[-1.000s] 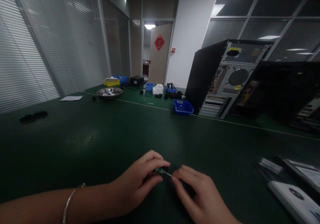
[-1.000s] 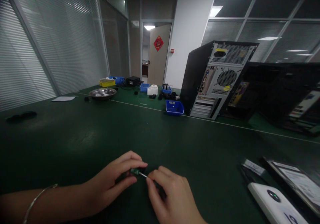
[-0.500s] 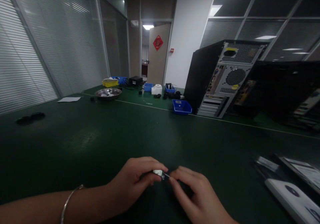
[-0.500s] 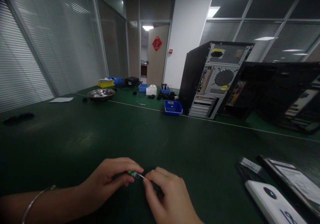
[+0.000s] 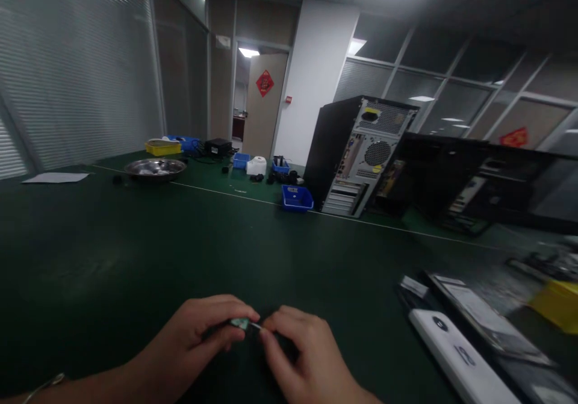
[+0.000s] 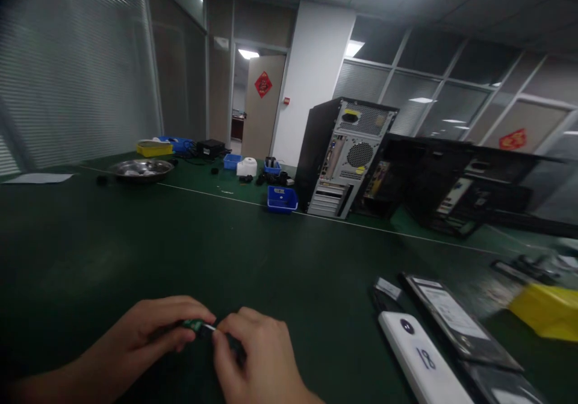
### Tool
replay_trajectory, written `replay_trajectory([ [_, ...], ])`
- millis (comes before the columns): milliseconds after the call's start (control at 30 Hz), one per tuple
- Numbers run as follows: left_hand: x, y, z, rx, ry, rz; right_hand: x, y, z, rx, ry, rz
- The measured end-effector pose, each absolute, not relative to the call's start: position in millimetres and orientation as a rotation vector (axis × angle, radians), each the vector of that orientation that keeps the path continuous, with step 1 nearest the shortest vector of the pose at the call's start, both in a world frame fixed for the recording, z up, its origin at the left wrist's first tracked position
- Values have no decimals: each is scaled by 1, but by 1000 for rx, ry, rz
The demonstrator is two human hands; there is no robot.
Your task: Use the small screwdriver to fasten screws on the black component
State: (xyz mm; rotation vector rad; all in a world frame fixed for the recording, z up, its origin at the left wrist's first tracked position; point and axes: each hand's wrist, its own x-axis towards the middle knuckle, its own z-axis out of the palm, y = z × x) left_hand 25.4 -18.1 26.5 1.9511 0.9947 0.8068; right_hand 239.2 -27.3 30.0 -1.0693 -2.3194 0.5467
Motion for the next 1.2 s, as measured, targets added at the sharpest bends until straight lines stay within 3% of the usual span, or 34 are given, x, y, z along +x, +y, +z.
replay_trajectory([
  [367,27,-14,13,1859,1023,880,242,-25,26,-1138,-2312,487],
  [500,26,-13,19,1900,1022,769,241,-25,29,-1130,-2293,531],
  [900,28,-17,23,1804,868,894,239,-25,34,-1075,-2269,749],
  [1200,29,-18,26,1778,919,889,242,-23,34,-1100,-2298,717],
])
